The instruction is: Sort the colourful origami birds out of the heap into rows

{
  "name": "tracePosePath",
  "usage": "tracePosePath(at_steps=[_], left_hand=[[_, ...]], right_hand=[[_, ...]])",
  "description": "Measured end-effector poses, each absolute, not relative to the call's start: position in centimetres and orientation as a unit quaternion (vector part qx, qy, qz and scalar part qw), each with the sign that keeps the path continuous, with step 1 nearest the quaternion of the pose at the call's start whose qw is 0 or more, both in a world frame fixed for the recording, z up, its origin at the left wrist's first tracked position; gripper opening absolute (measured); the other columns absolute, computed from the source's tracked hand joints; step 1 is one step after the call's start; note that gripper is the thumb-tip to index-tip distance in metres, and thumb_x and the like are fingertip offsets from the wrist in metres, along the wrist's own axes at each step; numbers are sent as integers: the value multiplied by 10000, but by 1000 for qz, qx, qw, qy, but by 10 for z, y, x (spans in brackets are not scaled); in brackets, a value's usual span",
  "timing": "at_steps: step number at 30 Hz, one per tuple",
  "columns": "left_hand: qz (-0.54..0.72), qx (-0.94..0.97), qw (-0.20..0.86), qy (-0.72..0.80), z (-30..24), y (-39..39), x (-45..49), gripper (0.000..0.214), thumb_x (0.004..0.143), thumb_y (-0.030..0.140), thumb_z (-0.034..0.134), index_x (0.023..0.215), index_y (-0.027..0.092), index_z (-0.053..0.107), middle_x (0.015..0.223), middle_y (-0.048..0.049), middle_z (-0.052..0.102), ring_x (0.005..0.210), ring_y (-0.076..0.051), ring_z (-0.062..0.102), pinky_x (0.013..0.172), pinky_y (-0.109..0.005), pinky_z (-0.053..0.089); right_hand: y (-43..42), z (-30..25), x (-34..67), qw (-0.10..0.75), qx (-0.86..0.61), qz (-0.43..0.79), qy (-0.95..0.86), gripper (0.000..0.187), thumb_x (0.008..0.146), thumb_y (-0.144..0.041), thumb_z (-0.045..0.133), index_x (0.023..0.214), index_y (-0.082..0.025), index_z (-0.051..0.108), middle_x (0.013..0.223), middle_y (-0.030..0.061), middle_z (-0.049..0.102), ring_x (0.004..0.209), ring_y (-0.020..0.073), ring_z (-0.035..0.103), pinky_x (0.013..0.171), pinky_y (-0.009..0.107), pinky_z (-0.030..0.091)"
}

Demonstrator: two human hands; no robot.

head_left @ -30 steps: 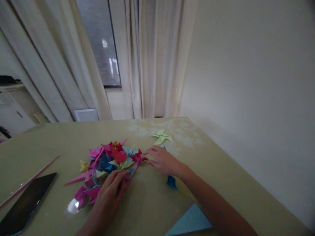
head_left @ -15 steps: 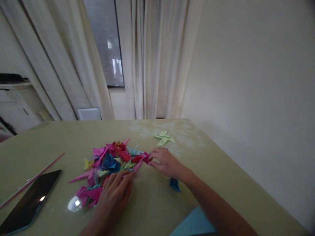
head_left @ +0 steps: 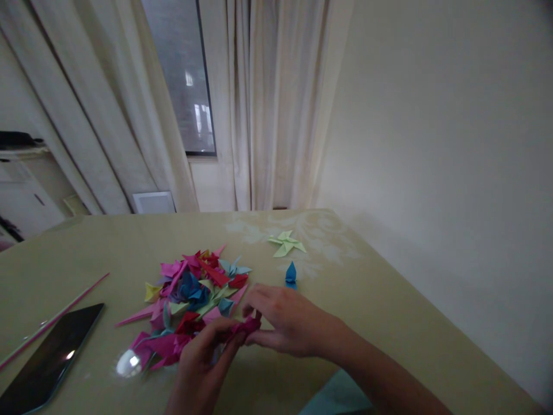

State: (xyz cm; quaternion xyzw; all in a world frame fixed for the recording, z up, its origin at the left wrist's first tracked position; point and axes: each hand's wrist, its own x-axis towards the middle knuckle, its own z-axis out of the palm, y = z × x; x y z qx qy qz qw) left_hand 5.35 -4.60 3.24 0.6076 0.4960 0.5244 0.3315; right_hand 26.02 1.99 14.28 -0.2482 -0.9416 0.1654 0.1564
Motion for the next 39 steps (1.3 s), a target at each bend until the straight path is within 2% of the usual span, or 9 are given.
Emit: tracePosePath(at_steps=[3,6,10,14,19,23,28,33,39], left_hand=[[555,580,330,497,38,-48,55,250,904,466,753,970,226,739,903,-42,787,819,-220,768,747,-310,661],[581,562,332,487,38,-48,56,276,889,473,771,978,228,684,885,-38,768,797,-208,764,708,-288,658],[584,567,309,491,34,-48,56,354,874,517,775,1036,230,646,931,-63,755,844,-219,757,729,-301,658],[544,591,284,524,33,-51,55,391,994,532,599,1264,250,602,1155,-116,748,1024,-254,746,840,-356,652],[360,749,18,556,20,-39,40,302,996,391,580,1256,280,688,1237,-88,767,1131,-300,709,976,-461,563],[224,768,-131,586,4,-24,28,431,988,240,511,1388,291,661,1422,-87,703,1294,-327,623,1101,-544,407],[175,768,-113,606,9,-21,24,346,1006,199,486,1238,280,730,1314,-85,750,1237,-310,640,1078,-523,376],[196,754,-50,625,20,-22,24,348,981,221,515,1275,244,700,1203,-86,762,1142,-287,668,1019,-472,420],[204,752,19,626,22,-18,21,343,942,191,518,1225,243,705,1148,-81,737,1095,-277,665,975,-442,471]], right_hand=[[7,141,254,161,-279,-6,-947,343,976,-455,730,1152,-178,630,1127,101,678,994,256,634,800,350,490],[-5,135,247,166,-247,-126,-946,150,1064,-269,582,1154,-160,632,1057,91,687,946,253,623,750,379,467],[-8,127,245,173,-208,-158,-950,163,1087,-177,498,1111,-147,657,1013,89,705,896,237,620,700,386,433],[6,129,254,146,-231,-115,-955,97,1058,-205,583,1073,-170,672,1009,86,729,898,233,625,737,375,428],[35,147,284,96,-353,-89,-926,58,1012,-188,641,1010,-179,698,970,91,741,913,238,630,835,373,433],[63,159,317,67,-468,-69,-878,98,993,-198,666,972,-179,761,1071,118,720,1035,260,633,859,348,445],[92,144,344,4,-587,-3,-810,198,1013,-231,604,950,-199,788,1068,121,732,1001,248,689,729,293,436],[106,121,356,-39,-621,32,-782,124,927,-187,673,950,-199,794,1016,126,776,929,255,737,661,279,413],[104,130,366,-34,-632,42,-773,401,872,-172,720,1271,-210,707,1158,127,776,1042,277,735,718,287,446]])
